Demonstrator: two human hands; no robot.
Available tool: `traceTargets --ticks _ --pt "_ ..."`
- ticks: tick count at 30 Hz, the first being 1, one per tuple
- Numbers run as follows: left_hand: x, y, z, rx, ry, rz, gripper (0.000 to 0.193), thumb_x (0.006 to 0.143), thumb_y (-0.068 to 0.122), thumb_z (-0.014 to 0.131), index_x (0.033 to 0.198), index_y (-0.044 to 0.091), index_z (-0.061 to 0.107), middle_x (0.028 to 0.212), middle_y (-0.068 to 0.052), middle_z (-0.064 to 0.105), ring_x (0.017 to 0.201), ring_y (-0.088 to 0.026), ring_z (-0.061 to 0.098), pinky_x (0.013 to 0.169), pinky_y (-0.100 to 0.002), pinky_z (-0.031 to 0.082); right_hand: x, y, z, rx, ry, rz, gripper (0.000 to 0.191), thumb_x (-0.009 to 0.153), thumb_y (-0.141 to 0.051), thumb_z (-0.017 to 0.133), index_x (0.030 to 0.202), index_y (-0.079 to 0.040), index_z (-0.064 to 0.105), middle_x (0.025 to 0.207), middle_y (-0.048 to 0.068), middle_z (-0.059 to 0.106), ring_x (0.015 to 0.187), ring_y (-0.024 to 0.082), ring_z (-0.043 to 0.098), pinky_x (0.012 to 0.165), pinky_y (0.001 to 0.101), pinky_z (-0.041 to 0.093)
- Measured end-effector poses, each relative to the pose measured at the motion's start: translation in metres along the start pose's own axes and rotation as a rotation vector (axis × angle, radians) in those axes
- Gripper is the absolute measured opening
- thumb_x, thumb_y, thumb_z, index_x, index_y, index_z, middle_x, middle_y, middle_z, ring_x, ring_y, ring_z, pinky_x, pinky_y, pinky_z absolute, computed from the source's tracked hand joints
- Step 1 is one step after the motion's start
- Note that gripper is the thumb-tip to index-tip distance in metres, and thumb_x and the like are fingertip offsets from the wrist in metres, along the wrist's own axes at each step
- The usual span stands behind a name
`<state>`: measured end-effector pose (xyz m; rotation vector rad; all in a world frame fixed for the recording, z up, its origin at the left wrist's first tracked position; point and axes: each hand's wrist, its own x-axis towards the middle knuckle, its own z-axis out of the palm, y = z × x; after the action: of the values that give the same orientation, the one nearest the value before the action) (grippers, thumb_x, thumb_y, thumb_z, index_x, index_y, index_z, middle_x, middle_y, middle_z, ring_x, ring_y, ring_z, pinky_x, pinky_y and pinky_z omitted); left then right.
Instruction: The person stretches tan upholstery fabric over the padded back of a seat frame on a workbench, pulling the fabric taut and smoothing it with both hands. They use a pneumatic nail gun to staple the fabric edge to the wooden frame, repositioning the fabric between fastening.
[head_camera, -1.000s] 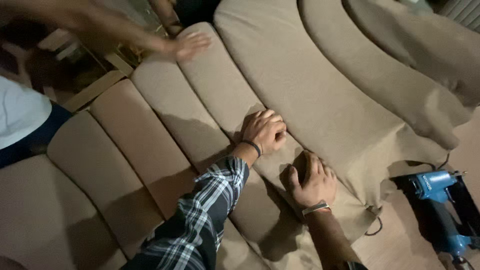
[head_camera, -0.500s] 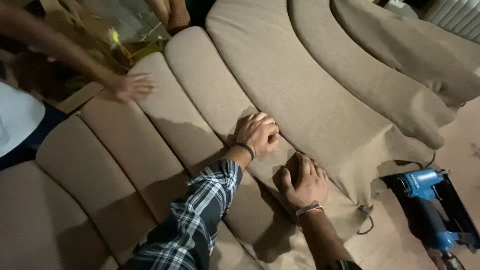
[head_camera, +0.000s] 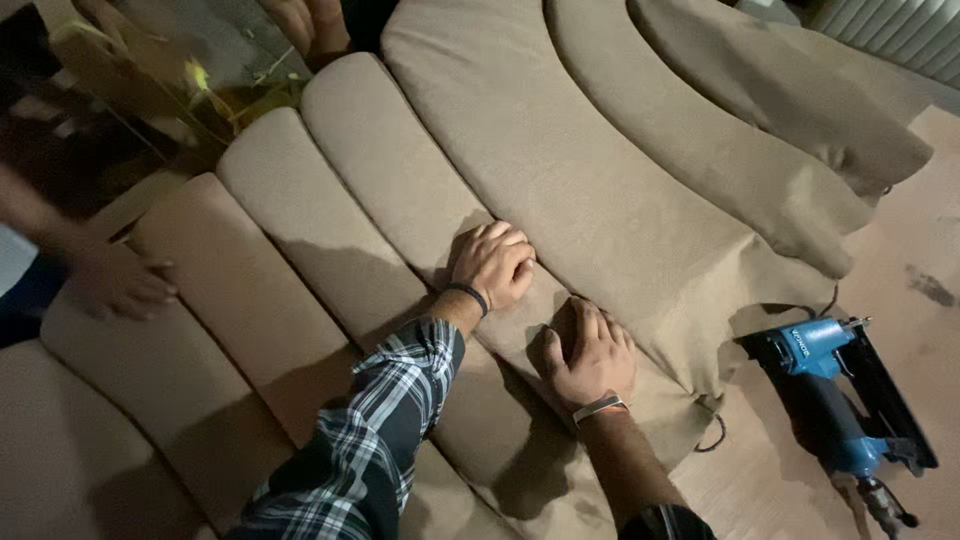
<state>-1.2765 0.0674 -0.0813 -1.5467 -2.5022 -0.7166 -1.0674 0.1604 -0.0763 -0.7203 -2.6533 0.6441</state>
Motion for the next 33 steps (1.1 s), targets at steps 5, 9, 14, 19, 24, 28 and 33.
traceTargets --ticks 5,9,14,19,24,28,33 --pt "0.0004 0.0006 -0.0018 0.013 -0.009 -0.005 0.013 0.083 0.021 0.066 0.08 0.01 0.07 0.093 -0.006 0.068 0.102 -0.029 0.06 0.094 -0.047 0.047 -0.0011 0.0001 0.0022 -0.012 0.034 -0.024 0.063 0.088 -0.047 0.062 0.141 -0.011 0.056 0.135 0.012 0.065 0.126 0.034 0.056 0.108 0.0492 0.039" --pt "0.0001 0.0032 -0.0058 0.011 0.005 -0.002 0.012 0.083 0.021 0.066 0.08 0.01 0.07 0.093 -0.006 0.068 0.101 -0.029 0.06 0.094 -0.047 0.047 -0.0021 0.0017 0.0037 0.013 0.045 -0.034 0.063 0.09 -0.047 0.06 0.141 -0.01 0.057 0.136 0.013 0.064 0.127 0.034 0.056 0.111 0.049 0.039" --pt "0.0002 0.0055 -0.0081 -0.02 0.02 0.011 0.011 0.082 0.02 0.067 0.079 0.01 0.07 0.092 -0.005 0.069 0.101 -0.03 0.06 0.093 -0.047 0.047 -0.0024 0.0033 0.0048 0.026 0.017 -0.014 0.064 0.089 -0.048 0.061 0.14 -0.01 0.057 0.135 0.012 0.065 0.126 0.034 0.056 0.111 0.0488 0.038" --pt "0.0009 0.0062 -0.0045 0.052 -0.068 -0.061 0.012 0.084 0.019 0.065 0.079 0.01 0.071 0.093 -0.006 0.07 0.101 -0.028 0.061 0.094 -0.046 0.047 -0.0027 0.0056 0.0055 -0.005 0.035 -0.042 0.065 0.089 -0.047 0.061 0.14 -0.007 0.056 0.134 0.015 0.065 0.127 0.035 0.056 0.111 0.0487 0.038" --pt "-0.0005 0.0038 -0.0031 0.02 -0.022 -0.021 0.013 0.084 0.022 0.067 0.081 0.01 0.073 0.095 -0.006 0.07 0.102 -0.029 0.061 0.094 -0.046 0.047 -0.0032 0.0063 0.0059 0.017 0.033 -0.043 0.065 0.089 -0.046 0.062 0.14 -0.006 0.056 0.133 0.015 0.065 0.124 0.035 0.057 0.11 0.0488 0.039" --pt "0.0004 0.0031 -0.0025 0.018 -0.064 -0.047 0.014 0.084 0.022 0.067 0.081 0.01 0.073 0.095 -0.006 0.07 0.103 -0.028 0.061 0.095 -0.045 0.046 -0.0034 0.0045 0.0059 -0.004 0.076 -0.058 0.064 0.089 -0.046 0.062 0.139 -0.007 0.057 0.131 0.014 0.066 0.124 0.035 0.058 0.11 0.0482 0.04" --pt "0.0016 0.0047 -0.0025 0.006 -0.026 -0.015 0.013 0.083 0.022 0.067 0.082 0.01 0.073 0.096 -0.006 0.07 0.105 -0.028 0.06 0.097 -0.046 0.044 -0.0015 0.0033 0.0041 0.002 0.038 -0.016 0.066 0.086 -0.047 0.064 0.138 -0.007 0.057 0.13 0.014 0.066 0.122 0.035 0.058 0.11 0.049 0.039"
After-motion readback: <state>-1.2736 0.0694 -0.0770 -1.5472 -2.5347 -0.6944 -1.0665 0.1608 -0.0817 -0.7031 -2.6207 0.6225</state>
